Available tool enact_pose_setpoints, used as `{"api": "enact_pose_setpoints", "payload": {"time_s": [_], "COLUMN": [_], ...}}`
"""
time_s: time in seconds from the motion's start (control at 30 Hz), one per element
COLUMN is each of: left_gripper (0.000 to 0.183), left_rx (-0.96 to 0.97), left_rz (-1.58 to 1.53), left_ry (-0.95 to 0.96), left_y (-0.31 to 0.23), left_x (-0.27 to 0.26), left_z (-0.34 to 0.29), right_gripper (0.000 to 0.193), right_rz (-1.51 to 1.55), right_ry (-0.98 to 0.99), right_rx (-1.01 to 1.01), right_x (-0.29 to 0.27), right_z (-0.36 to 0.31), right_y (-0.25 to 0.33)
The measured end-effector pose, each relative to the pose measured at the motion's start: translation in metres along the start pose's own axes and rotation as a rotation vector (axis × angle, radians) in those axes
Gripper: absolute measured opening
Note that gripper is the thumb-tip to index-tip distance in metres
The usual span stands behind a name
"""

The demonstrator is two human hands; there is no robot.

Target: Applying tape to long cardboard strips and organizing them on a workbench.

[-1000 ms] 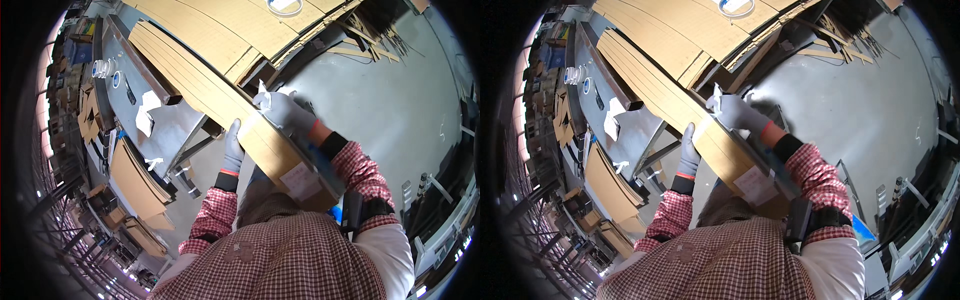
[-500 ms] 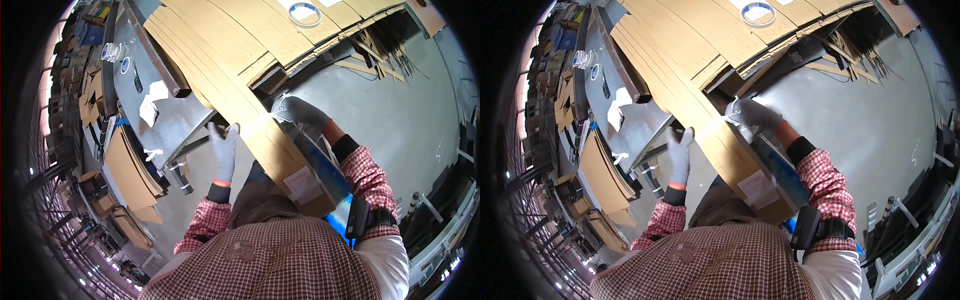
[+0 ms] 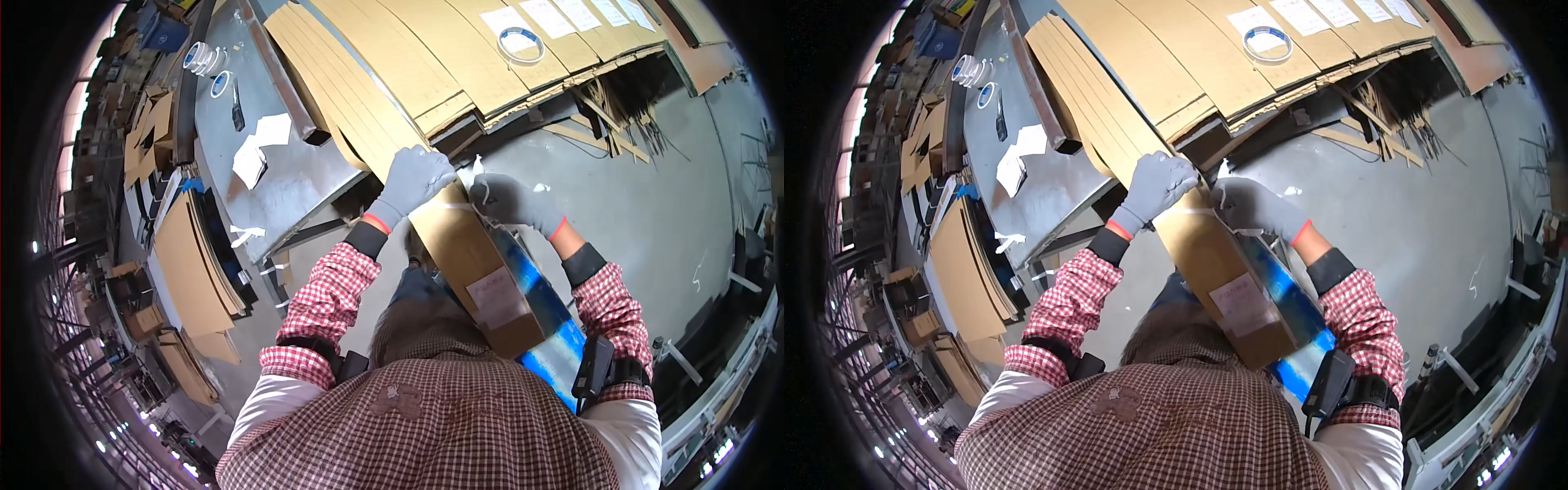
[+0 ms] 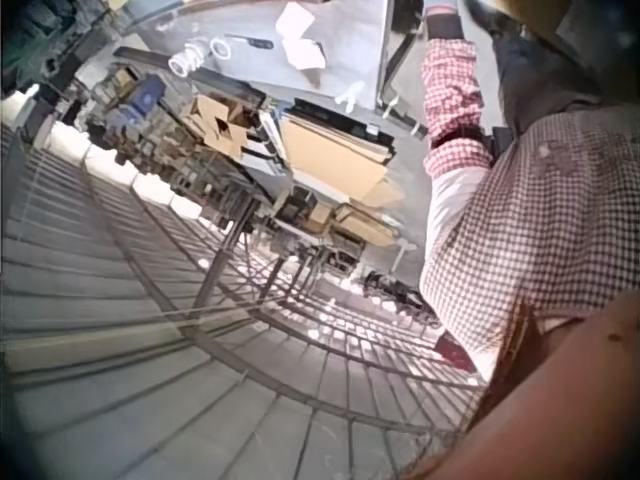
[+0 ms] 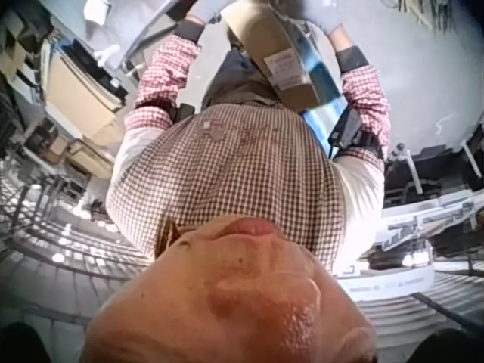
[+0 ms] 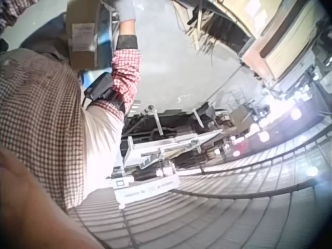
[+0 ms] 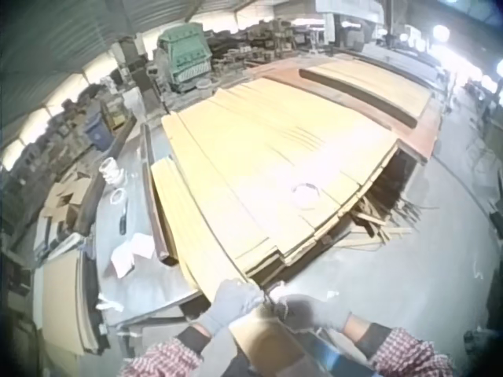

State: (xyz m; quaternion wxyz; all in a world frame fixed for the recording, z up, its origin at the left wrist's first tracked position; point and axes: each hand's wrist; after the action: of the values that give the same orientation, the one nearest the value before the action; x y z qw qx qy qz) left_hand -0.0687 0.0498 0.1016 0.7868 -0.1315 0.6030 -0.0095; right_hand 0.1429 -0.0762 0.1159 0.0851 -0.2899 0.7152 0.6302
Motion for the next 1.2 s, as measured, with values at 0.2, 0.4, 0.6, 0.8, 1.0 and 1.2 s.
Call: {"api": "enact_pose_setpoints", "payload": {"time_s": [0.2,0.4,0.6,0.8,1.0,1.2], "left_gripper": [0.023,0.022,0.018,0.011,0.015,0.039], "left_rx": [-0.043,-0.021,0.017,-0.265,-0.96,-0.794], "left_rz": [0.019,0.081,-0.258,-0.327,-1.842,-1.451], "left_ry": [0.004,0.049,-0.231,-0.679,-0.451,-0.875], "left_y": [-0.005,-0.006,0.003,-0.056,-0.173,-0.067], "left_x": [0.003,0.01,0.002,-0.096,-0.09,0.025], "left_z": [0.001,0.002,-0.006,-0.046,-0.111,-0.137], "right_gripper": [0.011,0.011,0.018,0.012,0.023,0.023], "right_rz": [-0.007,-0.489,-0.061,0.68,0.317,0.753], "right_ry": [-0.091,-0.213,-0.385,-1.216,-0.744,-0.798], "right_rx": [0.222,0.177,0.434,0.327,0.916,1.009], "right_x": [-0.008,-0.015,-0.102,-0.052,0.1,0.145], "right_z": [-0.027,-0.091,-0.17,-0.205,-0.282,-0.265], "right_y": [0.027,-0.035,0.112,0.151,0.044,0.082]}}
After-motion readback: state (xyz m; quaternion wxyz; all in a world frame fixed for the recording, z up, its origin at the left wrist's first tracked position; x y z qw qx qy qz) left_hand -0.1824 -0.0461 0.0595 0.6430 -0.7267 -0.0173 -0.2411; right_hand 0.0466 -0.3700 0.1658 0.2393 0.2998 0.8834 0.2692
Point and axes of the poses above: each hand's wrist, its own z-axis towards the middle knuckle, its own x-axis out of the palm, y = z × x, and after that the axes turned 12 degrees about x, right-handed
